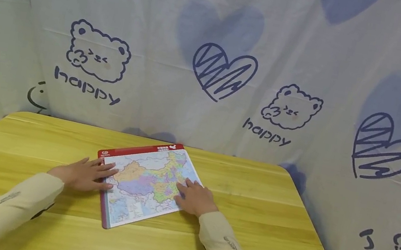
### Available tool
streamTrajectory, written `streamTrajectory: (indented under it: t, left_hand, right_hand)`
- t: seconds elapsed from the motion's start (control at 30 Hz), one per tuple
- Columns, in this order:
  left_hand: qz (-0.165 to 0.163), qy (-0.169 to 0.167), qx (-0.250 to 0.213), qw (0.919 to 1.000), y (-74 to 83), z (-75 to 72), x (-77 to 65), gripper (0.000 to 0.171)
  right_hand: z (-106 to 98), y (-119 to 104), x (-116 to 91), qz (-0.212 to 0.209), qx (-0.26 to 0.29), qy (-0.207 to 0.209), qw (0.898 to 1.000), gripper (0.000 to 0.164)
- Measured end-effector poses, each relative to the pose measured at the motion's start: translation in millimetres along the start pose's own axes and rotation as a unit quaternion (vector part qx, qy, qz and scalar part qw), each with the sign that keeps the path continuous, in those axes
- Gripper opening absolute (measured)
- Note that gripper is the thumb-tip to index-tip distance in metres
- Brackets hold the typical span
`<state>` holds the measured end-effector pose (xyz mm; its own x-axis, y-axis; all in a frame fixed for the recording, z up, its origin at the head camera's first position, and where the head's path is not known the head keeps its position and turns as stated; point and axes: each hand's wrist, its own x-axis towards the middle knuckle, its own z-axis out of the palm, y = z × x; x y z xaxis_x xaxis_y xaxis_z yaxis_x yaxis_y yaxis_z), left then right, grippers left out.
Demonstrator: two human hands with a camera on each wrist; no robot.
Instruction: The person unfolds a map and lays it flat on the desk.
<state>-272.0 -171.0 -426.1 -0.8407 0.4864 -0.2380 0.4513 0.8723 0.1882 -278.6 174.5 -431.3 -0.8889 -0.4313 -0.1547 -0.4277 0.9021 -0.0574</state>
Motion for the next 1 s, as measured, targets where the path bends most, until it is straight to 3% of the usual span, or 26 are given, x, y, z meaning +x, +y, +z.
streamTrajectory:
  t: [0.33,0.6,1.0]
  left_hand:
    - [0.029,0.025,0.000,0.9993,-1.2,10.8,-20.7,0.078]
    - [0.043,0.043,-0.015,0.9980,13.2,14.7,-39.5,0.071]
    - [0.070,0.059,-0.022,0.9955,19.2,23.9,-50.1,0.069]
  right_hand:
    - [0,3,10,0.027,0.007,-0.009,1.000,0.050]
    - [-5,5,9,0.035,0.029,-0.016,0.999,0.049]
    - [-3,10,23,0.045,0.034,-0.036,0.998,0.050]
